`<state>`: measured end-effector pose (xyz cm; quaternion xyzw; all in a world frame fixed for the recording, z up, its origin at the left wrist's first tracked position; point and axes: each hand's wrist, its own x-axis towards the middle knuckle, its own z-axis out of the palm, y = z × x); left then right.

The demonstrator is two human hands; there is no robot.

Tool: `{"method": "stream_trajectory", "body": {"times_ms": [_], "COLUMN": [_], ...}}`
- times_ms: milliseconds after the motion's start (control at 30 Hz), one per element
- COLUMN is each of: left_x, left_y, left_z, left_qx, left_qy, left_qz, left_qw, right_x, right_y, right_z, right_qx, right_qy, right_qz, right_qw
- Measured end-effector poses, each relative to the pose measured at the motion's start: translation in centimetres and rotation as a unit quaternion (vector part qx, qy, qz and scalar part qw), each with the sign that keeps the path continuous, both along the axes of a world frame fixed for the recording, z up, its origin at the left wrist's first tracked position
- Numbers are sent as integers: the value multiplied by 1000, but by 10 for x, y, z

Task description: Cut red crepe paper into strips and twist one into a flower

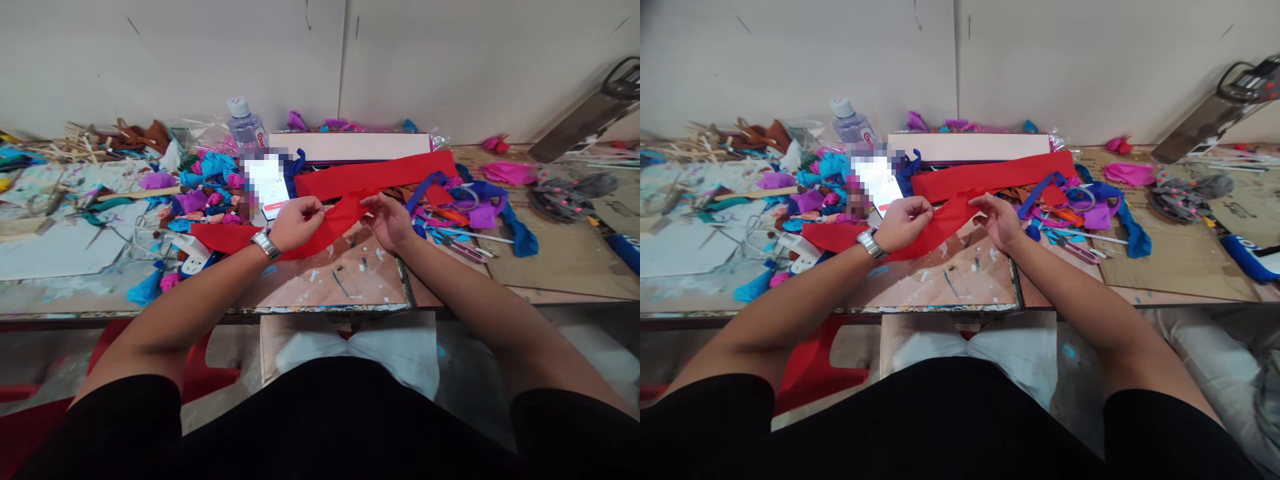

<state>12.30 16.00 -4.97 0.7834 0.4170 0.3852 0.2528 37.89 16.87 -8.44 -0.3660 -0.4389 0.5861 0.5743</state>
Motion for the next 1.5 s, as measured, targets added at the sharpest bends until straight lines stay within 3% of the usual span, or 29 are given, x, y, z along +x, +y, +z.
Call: {"method": "stream_trajectory", "body": {"times_ms": [433, 700, 1000, 1267, 1500], "left_x": [0, 0, 2, 2, 1], "left_y": [0, -3, -3, -5, -5], "left_z": [-2, 0, -2, -3, -5], "left_qx": [1, -2, -1, 15, 25], "left_qy": [0, 5, 19, 40, 49], "left_qz": [-15, -23, -35, -35, -42], "left_qw": [1000, 1000, 999, 998, 998], "right_x": [10, 13, 8, 11, 6], "right_y": [14, 16, 9, 9, 8], "right_z": [-1, 4, 2, -1, 2], "right_qx": [31, 49, 61, 41, -9], "right_qy": [-55, -40, -80, -131, -55], "right_qz": [-50, -83, 23, 8, 17], "right_qw": [997, 995, 995, 991, 998]}}
